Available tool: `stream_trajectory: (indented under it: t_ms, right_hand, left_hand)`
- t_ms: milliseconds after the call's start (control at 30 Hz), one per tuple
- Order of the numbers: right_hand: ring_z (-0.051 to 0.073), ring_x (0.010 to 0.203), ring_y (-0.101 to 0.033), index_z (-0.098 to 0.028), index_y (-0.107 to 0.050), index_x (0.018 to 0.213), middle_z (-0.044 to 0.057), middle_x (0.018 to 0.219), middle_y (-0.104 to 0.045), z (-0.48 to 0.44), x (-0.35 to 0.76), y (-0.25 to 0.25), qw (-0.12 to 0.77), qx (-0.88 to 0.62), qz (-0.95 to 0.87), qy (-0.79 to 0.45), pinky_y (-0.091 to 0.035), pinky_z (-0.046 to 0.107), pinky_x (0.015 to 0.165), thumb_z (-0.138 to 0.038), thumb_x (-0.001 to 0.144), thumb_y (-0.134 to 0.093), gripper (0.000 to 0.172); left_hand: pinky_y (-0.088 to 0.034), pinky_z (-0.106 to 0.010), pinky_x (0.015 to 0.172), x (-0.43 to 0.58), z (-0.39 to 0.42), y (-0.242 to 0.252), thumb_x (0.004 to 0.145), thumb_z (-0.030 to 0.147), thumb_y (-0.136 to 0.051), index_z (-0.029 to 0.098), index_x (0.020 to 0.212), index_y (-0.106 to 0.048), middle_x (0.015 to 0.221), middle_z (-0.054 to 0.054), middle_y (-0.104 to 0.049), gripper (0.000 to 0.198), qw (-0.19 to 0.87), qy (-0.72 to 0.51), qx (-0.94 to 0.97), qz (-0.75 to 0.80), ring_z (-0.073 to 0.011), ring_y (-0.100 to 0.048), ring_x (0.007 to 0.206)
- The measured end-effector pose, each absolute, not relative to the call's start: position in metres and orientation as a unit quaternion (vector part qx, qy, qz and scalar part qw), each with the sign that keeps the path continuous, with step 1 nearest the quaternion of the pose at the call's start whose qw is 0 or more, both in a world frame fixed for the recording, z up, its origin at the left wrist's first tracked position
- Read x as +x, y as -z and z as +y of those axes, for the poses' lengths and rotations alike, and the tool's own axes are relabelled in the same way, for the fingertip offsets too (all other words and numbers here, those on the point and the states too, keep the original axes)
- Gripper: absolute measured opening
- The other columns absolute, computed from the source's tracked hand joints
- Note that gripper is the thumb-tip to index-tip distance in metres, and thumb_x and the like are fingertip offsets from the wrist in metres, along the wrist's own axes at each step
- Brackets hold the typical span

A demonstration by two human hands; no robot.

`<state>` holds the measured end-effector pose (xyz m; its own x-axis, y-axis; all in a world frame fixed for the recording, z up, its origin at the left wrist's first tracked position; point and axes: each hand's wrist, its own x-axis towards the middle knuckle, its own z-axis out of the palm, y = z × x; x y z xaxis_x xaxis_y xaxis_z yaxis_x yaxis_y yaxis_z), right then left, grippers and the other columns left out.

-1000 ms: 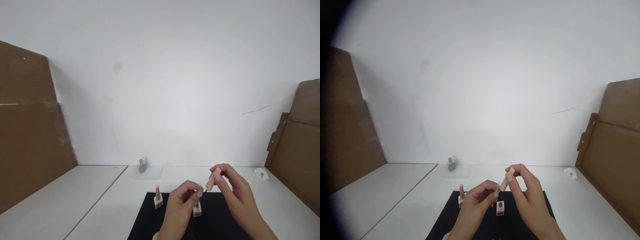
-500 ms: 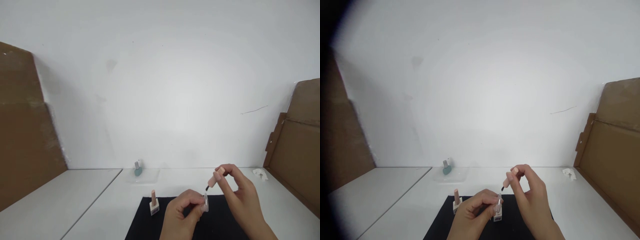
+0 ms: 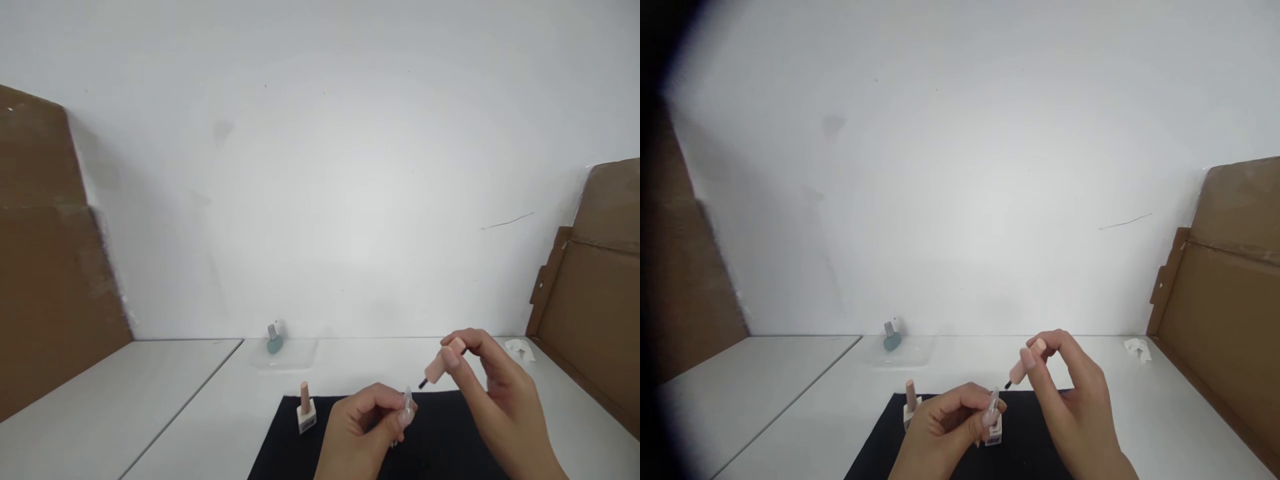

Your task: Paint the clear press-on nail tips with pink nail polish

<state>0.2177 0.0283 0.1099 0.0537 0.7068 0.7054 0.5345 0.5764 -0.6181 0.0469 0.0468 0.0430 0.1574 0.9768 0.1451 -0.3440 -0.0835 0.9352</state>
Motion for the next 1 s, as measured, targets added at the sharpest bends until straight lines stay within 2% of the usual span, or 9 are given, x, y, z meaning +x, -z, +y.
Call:
stream_trajectory:
  t_ms: [167,367,533,700,867,1000]
  right_hand:
    - [0.017,0.074,-0.071,-0.027,-0.062,0.083,-0.005,0.072,-0.074,0.0274,0.2166,-0.1092,0.514,-0.424,-0.740,-0.093,-0.056,0.024,0.074,-0.036,0.100,-0.059,0.020]
    - [0.021,0.079,-0.067,-0.026,-0.061,0.079,-0.001,0.074,-0.074,0.0304,0.2135,-0.1071,0.572,-0.507,-0.637,-0.104,-0.054,0.029,0.078,-0.044,0.100,-0.058,0.028]
    - [0.021,0.077,-0.066,-0.026,-0.063,0.078,-0.001,0.067,-0.072,0.0277,0.2153,-0.1084,0.540,-0.467,-0.674,-0.190,-0.053,0.028,0.073,-0.048,0.100,-0.059,0.032]
    - [0.021,0.080,-0.066,-0.026,-0.065,0.079,0.001,0.077,-0.074,0.0291,0.2147,-0.1098,0.568,-0.522,-0.628,-0.104,-0.053,0.028,0.074,-0.049,0.099,-0.060,0.030]
    - [0.019,0.072,-0.063,-0.026,-0.062,0.075,-0.002,0.067,-0.070,0.0268,0.2160,-0.1115,0.535,-0.484,-0.666,-0.187,-0.053,0.027,0.070,-0.049,0.100,-0.058,0.034]
    - [0.020,0.079,-0.064,-0.026,-0.065,0.080,0.000,0.075,-0.072,0.0260,0.2174,-0.1110,0.537,-0.517,-0.653,-0.135,-0.052,0.027,0.067,-0.047,0.099,-0.061,0.029]
  left_hand:
    - [-0.048,-0.020,0.057,0.0463,0.0474,-0.0385,0.070,0.033,-0.091,0.019,0.066,-0.081,0.057,0.002,-0.068,0.018,0.580,-0.549,0.496,0.341,-0.0113,-0.059,0.055]
    - [-0.051,-0.024,0.061,0.0471,0.0416,-0.0377,0.077,0.028,-0.082,0.020,0.071,-0.081,0.067,-0.001,-0.075,0.011,0.501,-0.560,0.555,0.358,-0.0145,-0.063,0.059]
    - [-0.050,-0.022,0.066,0.0465,0.0404,-0.0413,0.081,0.017,-0.076,0.023,0.068,-0.079,0.069,0.002,-0.076,0.015,0.418,-0.572,0.621,0.335,-0.0143,-0.064,0.063]
    - [-0.052,-0.021,0.068,0.0457,0.0398,-0.0414,0.083,0.010,-0.070,0.026,0.074,-0.080,0.077,0.002,-0.081,0.022,0.384,-0.588,0.646,0.300,-0.0160,-0.071,0.070]
    - [-0.052,-0.021,0.067,0.0450,0.0396,-0.0407,0.085,0.011,-0.070,0.028,0.076,-0.081,0.081,0.001,-0.082,0.022,0.363,-0.583,0.665,0.294,-0.0156,-0.071,0.069]
    - [-0.053,-0.022,0.068,0.0449,0.0397,-0.0422,0.085,0.011,-0.069,0.026,0.075,-0.079,0.079,0.000,-0.080,0.020,0.358,-0.579,0.666,0.305,-0.0170,-0.071,0.070]
